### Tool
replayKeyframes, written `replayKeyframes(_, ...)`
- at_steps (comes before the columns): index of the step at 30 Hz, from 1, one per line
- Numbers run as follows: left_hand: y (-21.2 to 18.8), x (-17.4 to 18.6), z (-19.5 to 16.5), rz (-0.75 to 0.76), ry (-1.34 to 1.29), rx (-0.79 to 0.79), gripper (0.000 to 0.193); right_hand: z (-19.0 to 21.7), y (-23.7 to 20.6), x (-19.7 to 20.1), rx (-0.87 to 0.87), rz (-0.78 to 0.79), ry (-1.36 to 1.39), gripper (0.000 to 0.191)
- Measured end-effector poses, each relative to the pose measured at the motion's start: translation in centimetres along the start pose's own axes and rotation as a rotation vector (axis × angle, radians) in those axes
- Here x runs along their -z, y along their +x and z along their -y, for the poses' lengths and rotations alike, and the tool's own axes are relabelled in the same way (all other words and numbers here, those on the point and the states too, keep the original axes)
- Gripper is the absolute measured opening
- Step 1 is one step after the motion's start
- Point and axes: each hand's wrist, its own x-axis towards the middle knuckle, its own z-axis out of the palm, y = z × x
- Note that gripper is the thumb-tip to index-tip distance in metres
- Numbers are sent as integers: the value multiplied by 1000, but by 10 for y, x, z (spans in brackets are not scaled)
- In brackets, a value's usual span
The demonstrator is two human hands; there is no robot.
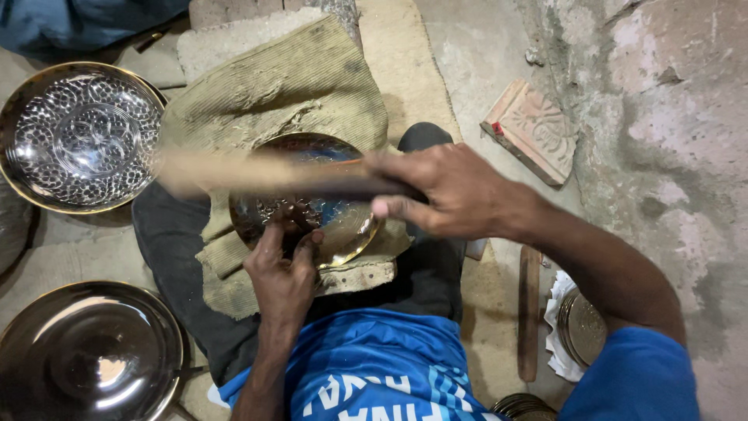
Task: The person sits on the floor and uses a wooden mallet to repeatedly strike a metal plate held in place by a rope. The plate is positioned on a cloth, and the person adjusts the mallet and plate during the process.
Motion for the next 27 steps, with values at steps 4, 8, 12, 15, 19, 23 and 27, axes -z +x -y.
replayKeyframes(4,0,1,1,7,50,-62,24,-4,-5,1,97,-127,-57,68)
replayKeyframes(8,0,0,6,24,58,-7,23,-2,-4,-2,69,-70,-43,68)
replayKeyframes(12,-2,1,8,30,0,26,39,1,-4,-2,40,-46,65,68)
replayKeyframes(15,-2,2,8,29,-11,-59,15,3,-7,3,29,1,-146,60)
replayKeyframes(19,-1,3,6,15,-37,-7,29,8,-9,9,150,-222,80,58)
replayKeyframes(23,-1,1,2,15,-15,-23,21,11,-3,16,83,-80,-81,54)
replayKeyframes(27,-2,2,0,-23,12,-17,31,15,3,18,134,-212,147,54)
